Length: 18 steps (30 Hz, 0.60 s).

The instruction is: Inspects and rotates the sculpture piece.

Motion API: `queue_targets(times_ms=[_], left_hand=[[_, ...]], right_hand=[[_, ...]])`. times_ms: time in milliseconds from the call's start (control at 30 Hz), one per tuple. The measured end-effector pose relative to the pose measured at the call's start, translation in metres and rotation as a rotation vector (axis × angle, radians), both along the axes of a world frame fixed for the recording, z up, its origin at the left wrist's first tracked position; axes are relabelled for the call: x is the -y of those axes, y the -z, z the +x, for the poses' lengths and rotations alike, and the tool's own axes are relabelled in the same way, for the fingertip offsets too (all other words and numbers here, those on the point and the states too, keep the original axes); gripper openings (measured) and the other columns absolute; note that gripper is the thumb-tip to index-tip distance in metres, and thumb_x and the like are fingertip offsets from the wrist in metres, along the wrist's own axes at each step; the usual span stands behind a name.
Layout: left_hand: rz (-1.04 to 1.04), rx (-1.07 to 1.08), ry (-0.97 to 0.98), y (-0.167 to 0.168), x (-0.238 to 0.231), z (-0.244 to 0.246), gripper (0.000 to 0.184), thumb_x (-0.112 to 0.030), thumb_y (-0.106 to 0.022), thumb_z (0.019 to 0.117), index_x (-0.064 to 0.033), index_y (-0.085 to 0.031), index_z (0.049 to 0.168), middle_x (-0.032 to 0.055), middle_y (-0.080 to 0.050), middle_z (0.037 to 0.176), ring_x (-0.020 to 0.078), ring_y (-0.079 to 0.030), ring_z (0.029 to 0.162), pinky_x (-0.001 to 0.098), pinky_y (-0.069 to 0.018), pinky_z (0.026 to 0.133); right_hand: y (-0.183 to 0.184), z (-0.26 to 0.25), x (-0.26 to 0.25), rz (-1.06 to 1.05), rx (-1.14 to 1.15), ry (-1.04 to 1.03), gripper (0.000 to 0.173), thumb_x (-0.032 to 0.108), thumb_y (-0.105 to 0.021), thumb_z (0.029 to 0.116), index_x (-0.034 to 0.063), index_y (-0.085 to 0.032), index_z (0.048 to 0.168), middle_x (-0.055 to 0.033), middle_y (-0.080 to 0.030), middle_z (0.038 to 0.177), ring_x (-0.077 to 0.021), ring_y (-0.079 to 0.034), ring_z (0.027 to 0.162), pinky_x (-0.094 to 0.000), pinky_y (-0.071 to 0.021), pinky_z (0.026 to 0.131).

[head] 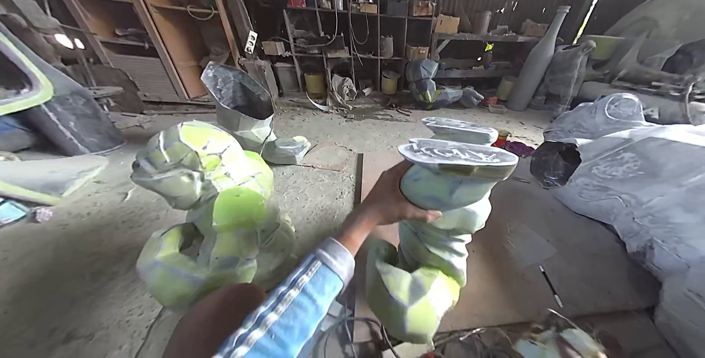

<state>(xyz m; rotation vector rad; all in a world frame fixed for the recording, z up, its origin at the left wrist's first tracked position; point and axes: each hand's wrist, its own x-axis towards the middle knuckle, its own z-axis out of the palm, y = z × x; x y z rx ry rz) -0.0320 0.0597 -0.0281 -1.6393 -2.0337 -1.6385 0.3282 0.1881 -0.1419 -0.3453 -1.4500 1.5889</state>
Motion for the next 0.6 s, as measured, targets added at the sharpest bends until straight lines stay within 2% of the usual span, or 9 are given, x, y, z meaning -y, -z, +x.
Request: queue_targets(times_ms=[67,100,200,267,400,467,600], left_hand=[[0.008,-0.019,0.076,0.0,0.001,-0.014,0.091,-0.037,-0.1,0.0532,-0.011,-0.062,0.132,0.0021,-0.064,0.126,0.0101,-0.062,0.116,0.0329,-0.054,0.103],[0.015,-0.022,0.12,0.0,0.002,-0.02,0.09,-0.035,-0.1,0.0538,-0.0097,-0.061,0.131,0.002,-0.066,0.125,0.0097,-0.063,0.116,0.0317,-0.0547,0.103],[-0.035,0.006,0.229,-0.008,0.004,-0.034,0.086,-0.028,-0.101,0.0535,-0.0081,-0.062,0.127,0.0003,-0.07,0.12,0.0087,-0.067,0.111,0.0301,-0.0573,0.1],[-0.052,0.065,0.296,-0.011,0.001,-0.039,0.082,-0.02,-0.101,0.0544,-0.008,-0.063,0.125,0.0019,-0.073,0.115,0.0124,-0.07,0.108,0.0329,-0.0604,0.096],[-0.024,0.15,0.371,-0.009,-0.005,-0.039,0.081,-0.007,-0.098,0.0588,-0.008,-0.058,0.129,0.005,-0.071,0.119,0.0173,-0.07,0.109,0.0366,-0.0628,0.093],[-0.009,0.15,0.358,-0.007,-0.009,-0.037,0.083,-0.01,-0.099,0.0583,-0.0094,-0.057,0.13,0.0048,-0.069,0.12,0.017,-0.069,0.111,0.0363,-0.0625,0.094],[0.02,0.087,0.169,-0.005,-0.016,-0.02,0.09,-0.035,-0.103,0.0499,-0.0146,-0.058,0.126,-0.0021,-0.071,0.113,0.0084,-0.068,0.107,0.0312,-0.06,0.095]], right_hand=[[0.013,-0.018,0.016,0.052,0.045,-0.139,0.023,0.013,-0.058,0.1035,0.0149,-0.074,0.119,0.0011,-0.075,0.116,-0.0126,-0.07,0.105,-0.0365,-0.0589,0.095],[0.021,-0.027,0.026,0.068,0.073,-0.182,0.021,0.013,-0.059,0.1031,0.0152,-0.075,0.116,0.0012,-0.076,0.111,-0.0119,-0.071,0.101,-0.0359,-0.0599,0.092],[0.046,-0.049,0.041,0.073,0.052,-0.308,0.021,0.011,-0.057,0.104,0.0061,-0.073,0.117,-0.0063,-0.073,0.112,-0.0159,-0.07,0.1,-0.038,-0.0595,0.091],[0.053,-0.058,0.04,0.055,0.013,-0.299,0.021,0.008,-0.055,0.1045,0.0019,-0.07,0.118,-0.0091,-0.07,0.113,-0.0176,-0.068,0.101,-0.0386,-0.0589,0.091],[0.028,-0.072,0.023,0.088,-0.019,-0.183,0.02,0.009,-0.056,0.1041,0.0077,-0.072,0.117,-0.0047,-0.073,0.108,-0.0148,-0.07,0.098,-0.0365,-0.06,0.09],[0.01,-0.078,0.015,0.159,-0.026,-0.162,0.02,0.01,-0.055,0.1043,0.0066,-0.072,0.115,-0.0045,-0.073,0.108,-0.0139,-0.069,0.099,-0.0343,-0.0584,0.091],[-0.003,-0.095,0.02,0.306,-0.054,-0.281,0.023,0.018,-0.055,0.1055,0.0104,-0.072,0.118,-0.0044,-0.071,0.114,-0.0146,-0.066,0.105,-0.0343,-0.0568,0.093]])
